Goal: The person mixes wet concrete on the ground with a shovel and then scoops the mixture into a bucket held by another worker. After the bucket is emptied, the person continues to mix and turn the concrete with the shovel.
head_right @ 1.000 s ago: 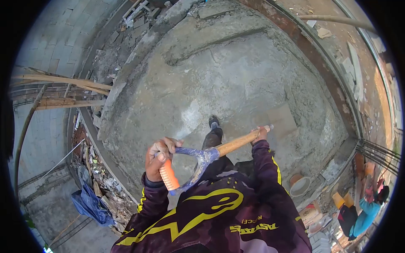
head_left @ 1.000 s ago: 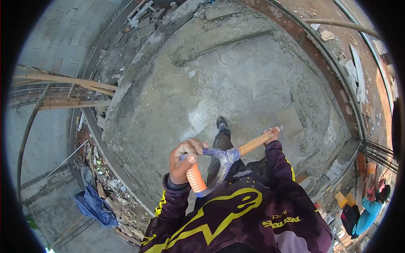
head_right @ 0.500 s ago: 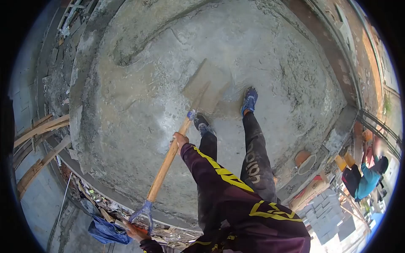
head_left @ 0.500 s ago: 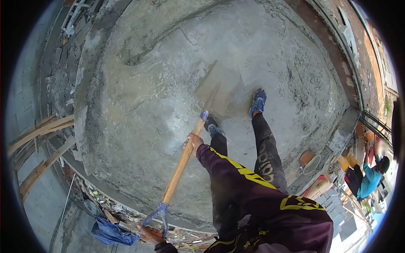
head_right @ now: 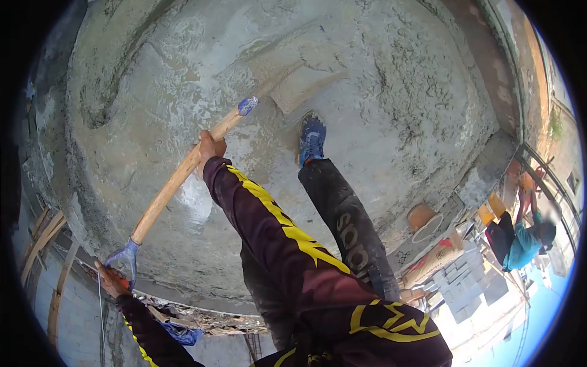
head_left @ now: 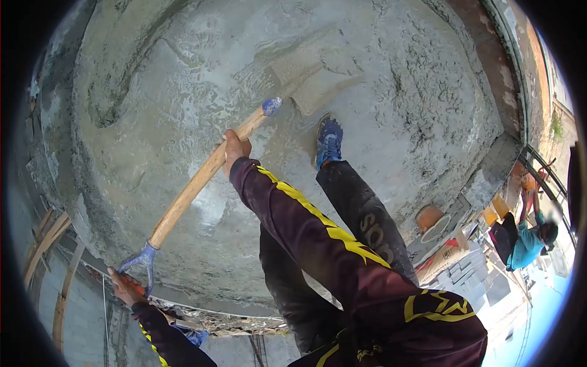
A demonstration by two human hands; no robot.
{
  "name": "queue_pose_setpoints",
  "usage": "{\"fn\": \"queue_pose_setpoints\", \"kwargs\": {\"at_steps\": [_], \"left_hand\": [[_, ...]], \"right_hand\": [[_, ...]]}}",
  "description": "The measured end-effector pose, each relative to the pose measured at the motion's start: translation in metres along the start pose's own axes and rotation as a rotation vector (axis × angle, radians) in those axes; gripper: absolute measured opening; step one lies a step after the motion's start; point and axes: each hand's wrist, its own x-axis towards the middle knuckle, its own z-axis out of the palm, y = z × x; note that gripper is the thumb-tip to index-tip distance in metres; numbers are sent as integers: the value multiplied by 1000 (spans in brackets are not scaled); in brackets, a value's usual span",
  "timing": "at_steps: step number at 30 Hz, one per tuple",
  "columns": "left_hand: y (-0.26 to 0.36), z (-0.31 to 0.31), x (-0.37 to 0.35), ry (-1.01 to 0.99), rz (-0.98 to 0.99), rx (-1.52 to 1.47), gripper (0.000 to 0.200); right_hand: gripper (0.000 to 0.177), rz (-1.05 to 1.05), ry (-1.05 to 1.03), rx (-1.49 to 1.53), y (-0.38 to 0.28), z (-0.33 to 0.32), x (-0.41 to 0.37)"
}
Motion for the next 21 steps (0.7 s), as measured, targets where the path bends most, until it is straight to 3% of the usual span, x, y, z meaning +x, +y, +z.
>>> {"fn": "queue_pose_setpoints", "kwargs": {"at_steps": [4, 7, 9, 10, 14, 16, 21], "left_hand": [[92, 153, -47, -282, 212, -32, 49], [99, 193, -95, -313, 206, -62, 47], [88, 180, -129, -325, 175, -80, 42], [73, 166, -140, -302, 235, -68, 41], [45, 89, -188, -264, 65, -2, 43], [37, 68, -217, -276, 92, 66, 44], [43, 60, -293, -571, -88, -77, 38]], "right_hand": [[26, 5, 19, 189, -184, -13, 46], [20, -56, 118, 185, -254, -36, 49], [18, -26, 131, 181, -260, -75, 54], [18, -18, 140, 176, -262, -86, 37], [20, 32, 223, 134, -262, -134, -58], [19, -30, 283, 154, -274, -160, -97], [21, -152, 408, 31, -337, -245, -122]]}}
